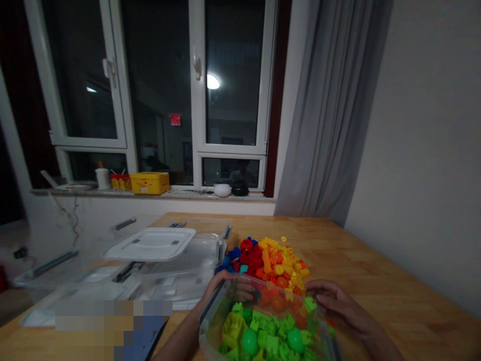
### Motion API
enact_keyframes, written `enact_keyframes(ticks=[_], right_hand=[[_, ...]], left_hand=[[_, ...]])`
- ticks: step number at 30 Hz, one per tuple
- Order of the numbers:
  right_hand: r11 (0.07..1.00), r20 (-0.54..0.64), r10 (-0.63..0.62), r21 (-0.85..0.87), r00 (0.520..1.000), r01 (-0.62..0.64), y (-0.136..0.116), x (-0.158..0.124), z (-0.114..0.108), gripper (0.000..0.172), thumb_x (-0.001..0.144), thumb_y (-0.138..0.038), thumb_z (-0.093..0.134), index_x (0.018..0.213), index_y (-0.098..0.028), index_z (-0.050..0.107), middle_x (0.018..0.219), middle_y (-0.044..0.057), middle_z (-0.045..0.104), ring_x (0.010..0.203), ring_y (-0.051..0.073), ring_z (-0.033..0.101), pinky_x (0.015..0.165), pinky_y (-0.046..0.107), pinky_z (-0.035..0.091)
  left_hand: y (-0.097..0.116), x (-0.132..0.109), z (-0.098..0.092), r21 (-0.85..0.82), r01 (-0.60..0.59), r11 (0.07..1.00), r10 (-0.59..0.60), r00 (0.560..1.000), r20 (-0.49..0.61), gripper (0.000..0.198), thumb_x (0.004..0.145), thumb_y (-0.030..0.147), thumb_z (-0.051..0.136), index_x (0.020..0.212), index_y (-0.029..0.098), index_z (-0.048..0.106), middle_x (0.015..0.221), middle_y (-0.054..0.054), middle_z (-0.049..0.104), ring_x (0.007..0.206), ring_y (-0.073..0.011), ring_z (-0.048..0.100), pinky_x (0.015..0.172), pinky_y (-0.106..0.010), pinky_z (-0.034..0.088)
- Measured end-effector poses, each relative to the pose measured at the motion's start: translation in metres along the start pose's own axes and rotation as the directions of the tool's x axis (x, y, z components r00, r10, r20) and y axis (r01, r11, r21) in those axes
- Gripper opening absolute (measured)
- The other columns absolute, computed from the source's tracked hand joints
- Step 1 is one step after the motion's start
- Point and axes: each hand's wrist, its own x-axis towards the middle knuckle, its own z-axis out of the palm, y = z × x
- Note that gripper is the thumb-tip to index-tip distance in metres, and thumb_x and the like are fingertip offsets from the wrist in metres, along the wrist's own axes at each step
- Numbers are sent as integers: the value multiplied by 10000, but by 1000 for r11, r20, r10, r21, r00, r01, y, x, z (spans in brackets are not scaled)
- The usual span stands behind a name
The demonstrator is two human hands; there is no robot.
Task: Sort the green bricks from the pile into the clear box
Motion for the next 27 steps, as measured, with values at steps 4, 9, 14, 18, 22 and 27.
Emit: enact_keyframes(ticks=[4,9,14,18,22,27], right_hand=[[998,-68,-67,-21,995,65,2,10,-7,343,748,-476,707,976,-221,711,721,11,631,663,146,549,625,256,433],[860,-125,-151,-505,981,68,4,21,-24,352,794,-511,623,922,-194,706,907,64,692,849,223,596,760,317,463],[716,86,32,-697,996,37,14,19,-27,313,800,-467,612,838,-171,709,748,27,664,680,169,557,606,264,419],[720,113,92,-694,989,12,22,16,-30,243,757,-386,665,839,-160,702,717,7,640,651,141,524,578,236,387],[710,101,86,-704,991,10,25,16,-35,210,753,-338,653,858,-165,709,736,3,646,664,138,527,584,226,386],[719,95,128,-695,987,-26,26,13,-32,198,699,-314,667,824,-168,718,746,8,680,684,147,567,582,211,417]], left_hand=[[3,5,-1,-26,66,997,-65,997,35,352,795,299,486,935,90,731,929,-148,751,938,-306,683,946,-438,432],[6,4,3,53,73,996,-69,994,-82,347,742,320,553,946,98,725,888,-123,758,892,-295,686,918,-409,454],[3,-7,-3,135,0,991,24,984,-178,263,735,236,581,932,124,714,813,-82,757,734,-233,685,810,-352,487],[-5,-15,-21,241,-139,961,192,959,-211,345,678,89,596,997,194,676,902,-38,754,796,-217,684,805,-329,486],[-13,-15,-31,248,-186,951,234,955,-181,345,705,102,602,1030,207,649,900,-46,753,797,-232,691,808,-359,494],[-16,-2,-30,149,-186,971,209,964,-162,361,681,63,615,1010,201,671,887,-40,761,820,-234,700,829,-356,495]])
